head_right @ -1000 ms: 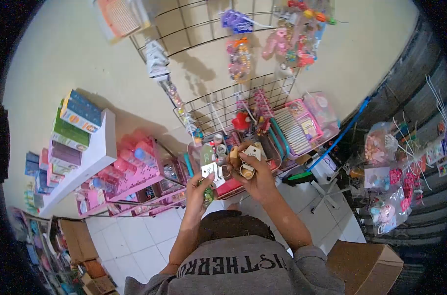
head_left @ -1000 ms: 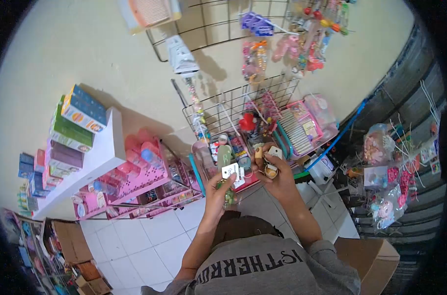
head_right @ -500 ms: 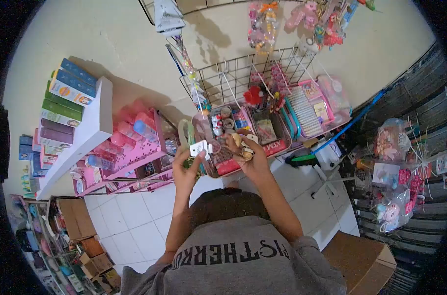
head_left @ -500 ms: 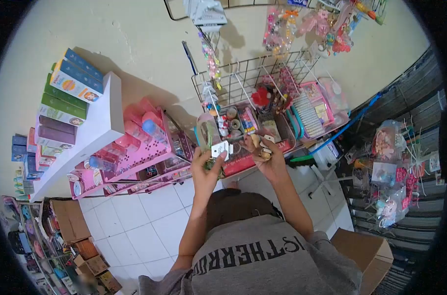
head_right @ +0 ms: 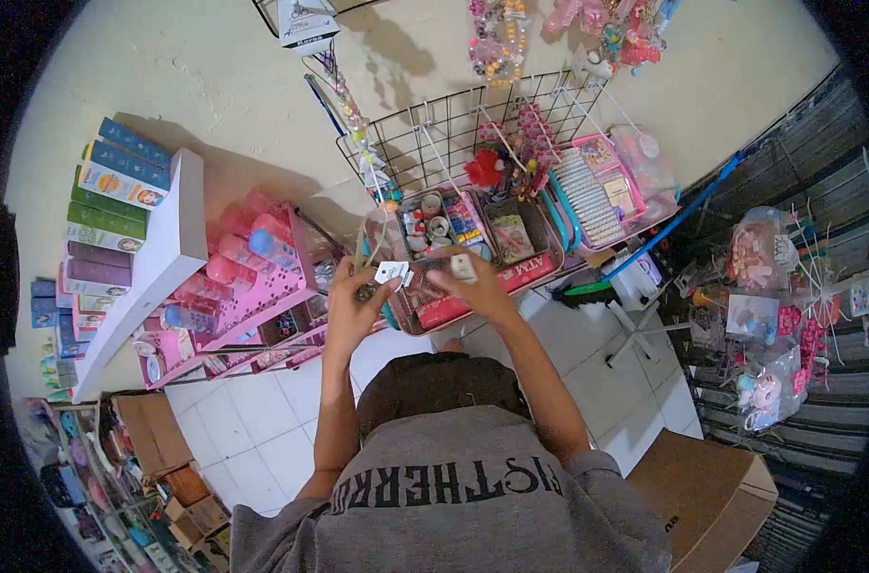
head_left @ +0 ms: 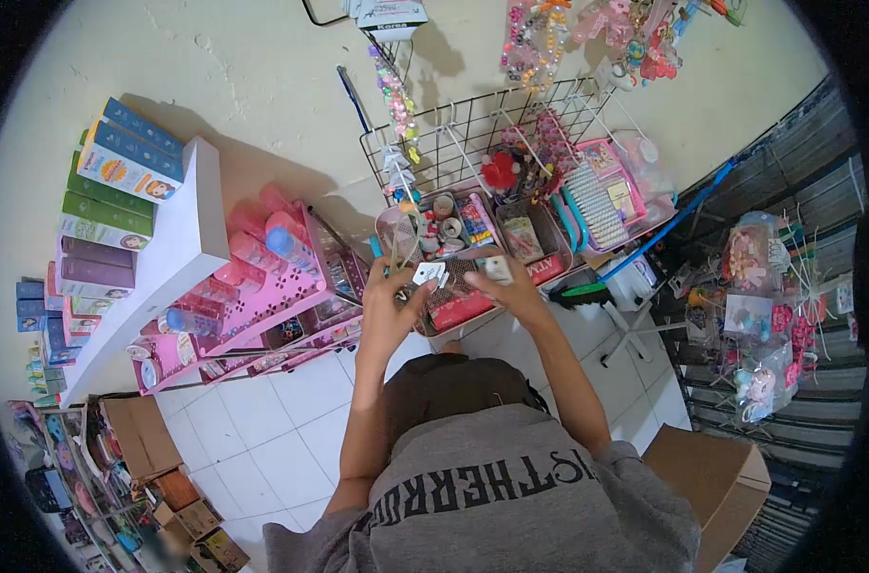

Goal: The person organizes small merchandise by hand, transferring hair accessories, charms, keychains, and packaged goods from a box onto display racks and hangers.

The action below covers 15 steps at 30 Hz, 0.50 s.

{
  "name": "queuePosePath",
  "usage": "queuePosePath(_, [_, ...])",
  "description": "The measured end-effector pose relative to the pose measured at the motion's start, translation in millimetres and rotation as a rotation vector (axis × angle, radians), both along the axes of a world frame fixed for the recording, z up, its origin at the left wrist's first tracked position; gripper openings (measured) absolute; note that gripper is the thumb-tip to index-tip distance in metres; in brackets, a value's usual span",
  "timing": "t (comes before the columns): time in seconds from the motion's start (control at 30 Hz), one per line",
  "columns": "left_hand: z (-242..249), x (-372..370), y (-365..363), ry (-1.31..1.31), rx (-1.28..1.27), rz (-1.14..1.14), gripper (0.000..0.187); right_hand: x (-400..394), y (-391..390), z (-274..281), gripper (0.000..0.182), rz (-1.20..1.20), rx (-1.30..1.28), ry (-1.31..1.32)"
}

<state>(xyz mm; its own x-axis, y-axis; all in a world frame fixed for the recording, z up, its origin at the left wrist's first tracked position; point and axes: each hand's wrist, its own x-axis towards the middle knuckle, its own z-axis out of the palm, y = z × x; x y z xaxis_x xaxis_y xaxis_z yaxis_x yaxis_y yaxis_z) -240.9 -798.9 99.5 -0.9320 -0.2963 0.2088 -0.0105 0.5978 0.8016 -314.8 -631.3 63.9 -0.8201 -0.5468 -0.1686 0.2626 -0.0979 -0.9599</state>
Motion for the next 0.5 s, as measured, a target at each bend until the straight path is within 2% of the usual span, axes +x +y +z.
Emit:
queuePosePath(0.03, [1, -2, -1, 0.002, -0.02, -0.013, 0.023, -1, -8, 2, 0.025, 0.071, 0.099, 0.204])
queuePosePath(0.07, [0, -4, -2, 0.005, -0.02, -0.013, 0.023, -2, -13, 3, 0.025, 0.071, 0.1, 0.206])
queuePosePath(0.13, [-5, -7, -5, 0.05, -0.026, -0.052, 0.024, -4, -20, 4, 0.02, 0.109, 0.247, 0.498])
queuePosePath(0.3, [-22, -24, -11, 0.12, 0.105, 0.145, 0.021, -13, -37, -6, 0.025, 0.17, 0.18, 0.361])
queuePosePath(0.37, [-33, -35, -11, 0.182, 0.233, 0.257, 0.019, -14, -47, -9, 0.023, 0.026, 0.174, 0.327])
queuePosePath(0.5, [-40, -44, -5, 0.204, 0.293, 0.368, 0.017, -13, -58, -21, 0.023, -0.074, 0.19, 0.273])
